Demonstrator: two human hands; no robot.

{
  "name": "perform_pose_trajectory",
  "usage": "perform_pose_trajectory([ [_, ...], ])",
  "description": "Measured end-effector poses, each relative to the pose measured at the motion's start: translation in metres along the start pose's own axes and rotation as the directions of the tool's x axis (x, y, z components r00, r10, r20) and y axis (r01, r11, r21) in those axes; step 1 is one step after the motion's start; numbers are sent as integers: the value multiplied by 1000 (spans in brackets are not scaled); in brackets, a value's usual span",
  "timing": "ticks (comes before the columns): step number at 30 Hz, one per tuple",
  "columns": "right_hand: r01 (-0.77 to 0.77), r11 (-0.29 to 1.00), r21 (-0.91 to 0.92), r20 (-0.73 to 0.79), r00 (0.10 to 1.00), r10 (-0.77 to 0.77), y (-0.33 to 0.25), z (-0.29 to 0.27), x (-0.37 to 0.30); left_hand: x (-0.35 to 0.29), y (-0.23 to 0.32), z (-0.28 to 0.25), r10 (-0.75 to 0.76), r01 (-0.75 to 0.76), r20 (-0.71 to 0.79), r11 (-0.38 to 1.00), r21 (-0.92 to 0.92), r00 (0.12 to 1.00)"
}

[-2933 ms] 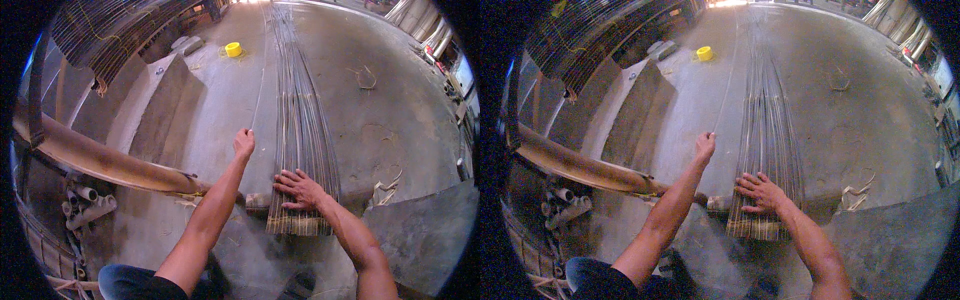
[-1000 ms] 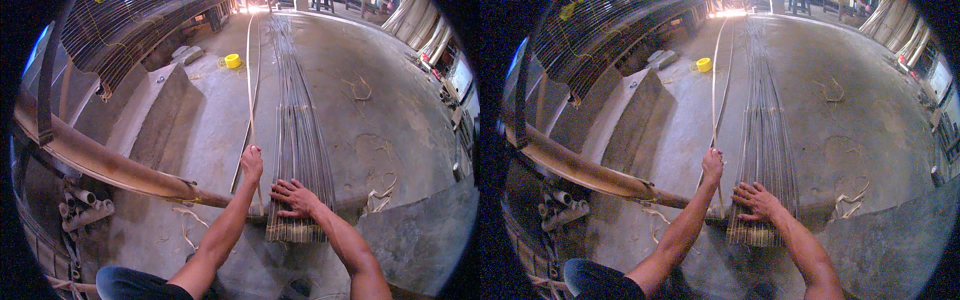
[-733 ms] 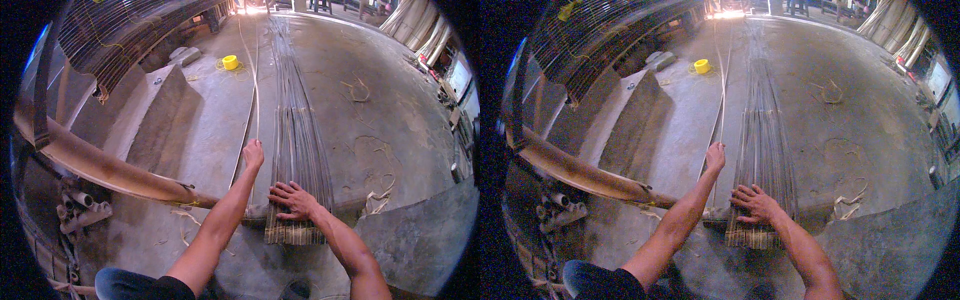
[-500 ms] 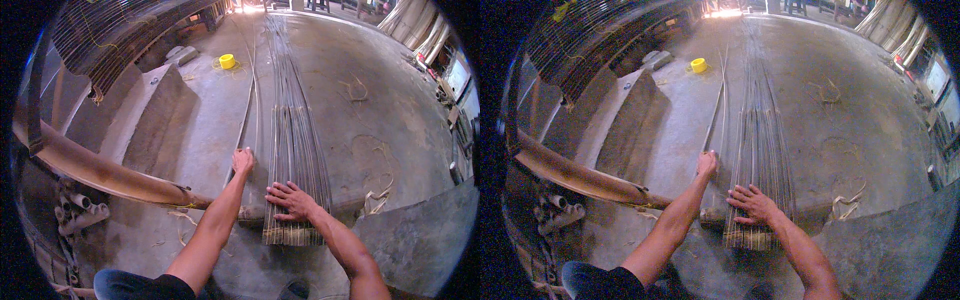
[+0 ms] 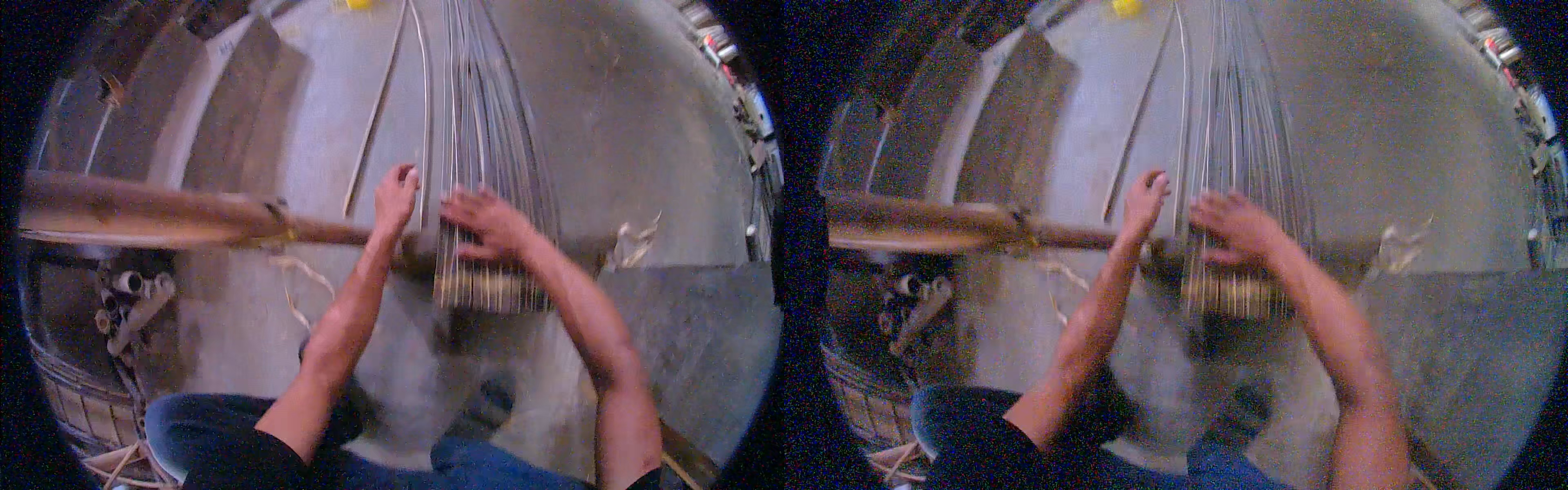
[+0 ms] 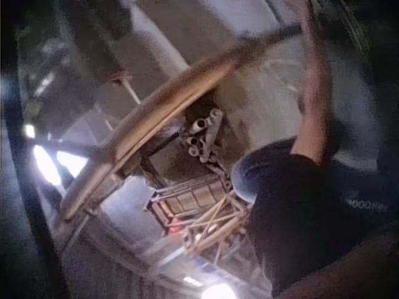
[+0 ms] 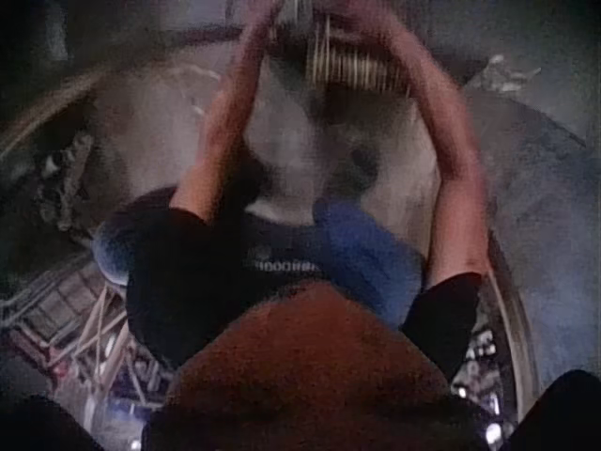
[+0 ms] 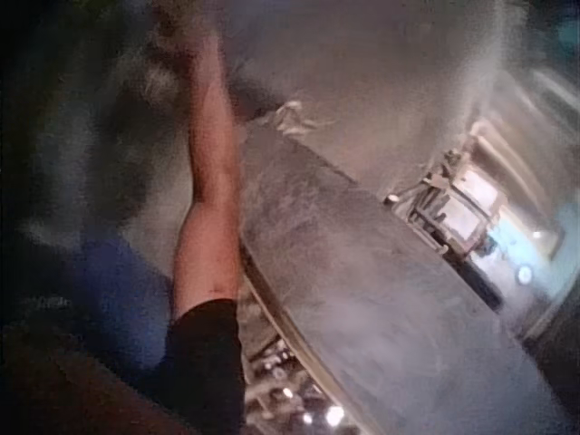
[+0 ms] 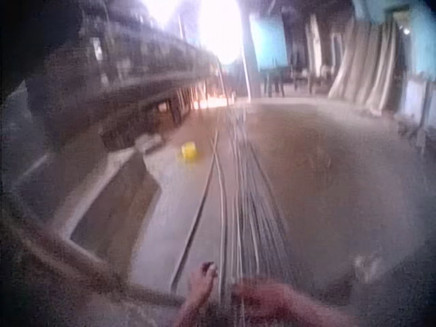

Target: The person sits on the floor and weaves thin bamboo strips through a series of vertical bamboo rods. They use both hands to interlace the strips, occasionally adjusting the alignment of the rods to maintain even spacing.

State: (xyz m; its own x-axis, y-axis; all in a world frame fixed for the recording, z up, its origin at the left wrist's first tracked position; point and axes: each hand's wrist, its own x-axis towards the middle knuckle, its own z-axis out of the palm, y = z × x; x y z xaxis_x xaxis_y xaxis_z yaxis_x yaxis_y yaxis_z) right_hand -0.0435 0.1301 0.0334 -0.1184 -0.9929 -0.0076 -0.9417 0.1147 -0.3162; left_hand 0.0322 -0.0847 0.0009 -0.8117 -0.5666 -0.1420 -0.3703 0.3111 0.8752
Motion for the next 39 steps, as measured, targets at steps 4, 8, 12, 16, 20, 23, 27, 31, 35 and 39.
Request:
perform_pose_trajectory([
  [4,0,1000,-1,-71,997,0,9,-12,0,-20,21,-7,-30,110,499,985,-130,866],
  [8,-39,997,68,-169,984,50,14,-2,1,-19,27,-9,25,-46,587,999,21,809],
  [12,-72,995,-64,-71,995,68,8,-9,6,-11,19,-2,118,-158,543,987,27,832],
  [16,-74,996,-58,-67,995,70,12,-9,0,-7,12,9,130,-177,555,984,31,821],
  [20,-64,996,-68,-50,997,61,14,-15,-11,-9,12,20,112,-114,584,993,-33,804],
  [23,-56,997,-62,-61,997,52,20,-13,-14,-13,10,26,151,-30,577,977,-213,803],
  [27,-63,996,-68,-58,997,59,21,-13,-18,-20,30,16,129,-37,605,986,-161,786],
  [31,-42,995,-86,-95,995,34,21,-12,-18,-19,31,15,95,-3,632,989,-145,769],
  [35,-48,995,-88,-79,996,41,21,-10,-18,-23,30,15,127,-19,594,983,-185,794],
  [39,-43,996,-80,-80,996,37,22,-11,-19,-20,27,18,139,-68,580,988,-142,803],
])
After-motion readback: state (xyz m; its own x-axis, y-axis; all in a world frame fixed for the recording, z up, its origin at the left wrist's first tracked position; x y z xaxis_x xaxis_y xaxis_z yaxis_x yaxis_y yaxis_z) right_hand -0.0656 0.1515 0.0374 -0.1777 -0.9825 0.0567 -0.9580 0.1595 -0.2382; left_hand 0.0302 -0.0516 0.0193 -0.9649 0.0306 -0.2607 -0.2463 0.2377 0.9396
